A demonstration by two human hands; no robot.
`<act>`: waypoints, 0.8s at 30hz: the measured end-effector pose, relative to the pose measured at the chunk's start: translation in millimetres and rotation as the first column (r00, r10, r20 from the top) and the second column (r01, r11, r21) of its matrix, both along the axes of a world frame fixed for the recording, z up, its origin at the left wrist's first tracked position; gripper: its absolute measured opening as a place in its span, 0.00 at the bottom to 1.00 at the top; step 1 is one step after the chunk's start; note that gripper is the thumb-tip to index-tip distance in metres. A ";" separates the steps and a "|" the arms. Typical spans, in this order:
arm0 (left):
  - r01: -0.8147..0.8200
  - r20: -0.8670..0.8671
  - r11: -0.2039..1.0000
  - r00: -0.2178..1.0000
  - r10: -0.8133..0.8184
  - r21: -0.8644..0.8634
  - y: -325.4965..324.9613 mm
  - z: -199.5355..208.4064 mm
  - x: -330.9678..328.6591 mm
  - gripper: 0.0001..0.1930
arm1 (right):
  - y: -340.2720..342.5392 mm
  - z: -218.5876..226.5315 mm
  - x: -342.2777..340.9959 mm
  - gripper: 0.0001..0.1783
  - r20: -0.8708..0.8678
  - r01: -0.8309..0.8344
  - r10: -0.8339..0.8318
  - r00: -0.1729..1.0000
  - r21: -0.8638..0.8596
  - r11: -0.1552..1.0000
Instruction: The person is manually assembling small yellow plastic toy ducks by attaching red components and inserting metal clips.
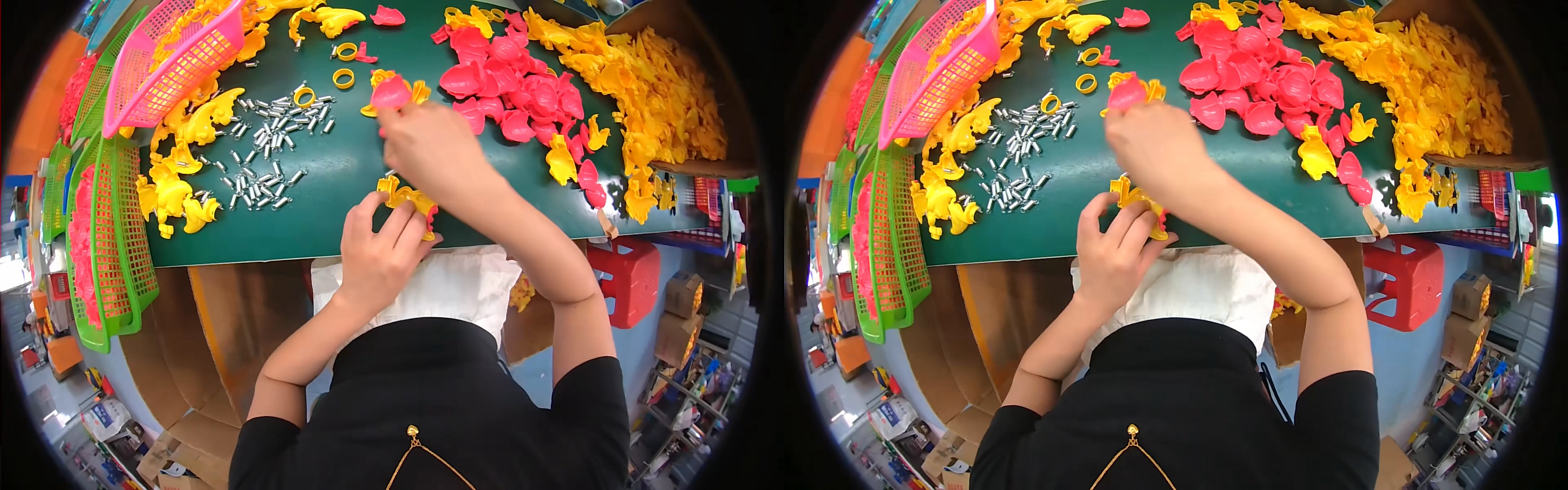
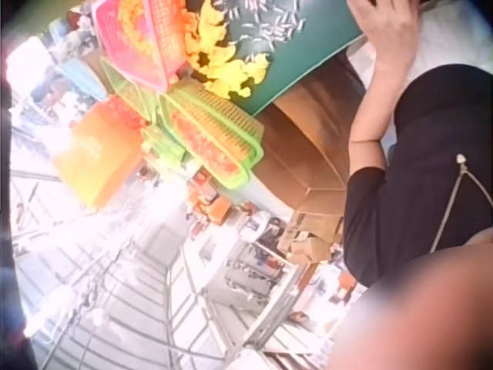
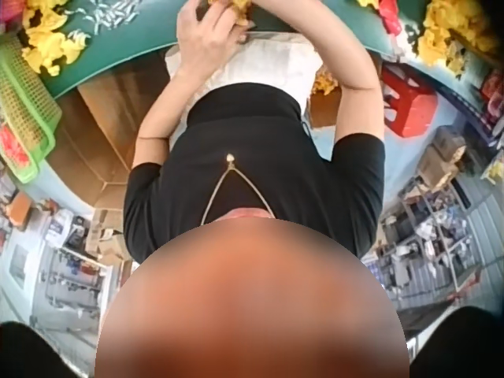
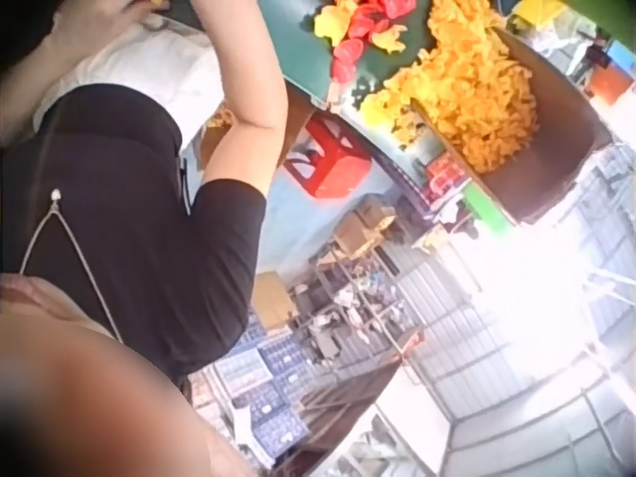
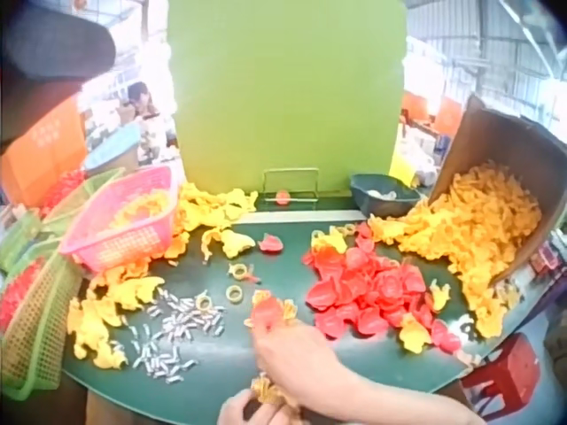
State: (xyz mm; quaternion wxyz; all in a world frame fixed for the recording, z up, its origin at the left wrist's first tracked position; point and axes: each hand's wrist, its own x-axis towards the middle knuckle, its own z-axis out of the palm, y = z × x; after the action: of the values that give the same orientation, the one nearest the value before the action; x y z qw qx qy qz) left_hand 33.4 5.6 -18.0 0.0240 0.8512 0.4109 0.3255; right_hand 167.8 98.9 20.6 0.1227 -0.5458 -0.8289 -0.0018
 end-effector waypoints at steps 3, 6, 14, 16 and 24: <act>0.016 0.017 0.998 1.000 -0.017 0.065 0.9 -3.8 -3.9 0.21 | -10.2 1.6 32.4 0.12 -0.194 0.046 -0.026 0.981 0.098 0.994; 0.025 0.058 0.998 0.998 -0.028 0.050 2.7 -4.8 -2.9 0.20 | -31.0 -8.1 64.7 0.14 -0.398 0.116 -0.042 0.916 0.164 0.980; 0.192 0.126 0.981 0.974 -0.190 -0.008 8.4 -2.5 0.7 0.20 | -77.9 -1.3 50.0 0.07 -0.876 0.080 -0.256 0.408 -0.245 0.966; 0.198 0.120 0.980 0.973 -0.196 -0.005 9.1 -3.9 0.9 0.21 | -78.3 -4.3 40.5 0.10 -0.771 0.066 -0.162 0.615 -0.155 0.986; 0.197 0.132 0.980 0.972 -0.196 0.001 8.1 -5.4 2.0 0.20 | -72.3 -16.8 31.1 0.10 -0.676 0.095 -0.087 0.732 -0.026 0.995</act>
State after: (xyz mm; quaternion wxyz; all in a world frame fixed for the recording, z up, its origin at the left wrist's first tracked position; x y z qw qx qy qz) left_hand 35.4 13.7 -23.4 0.0883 0.8643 0.3241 0.3745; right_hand 198.9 26.6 3.8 0.4179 -0.5485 -0.7000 0.1859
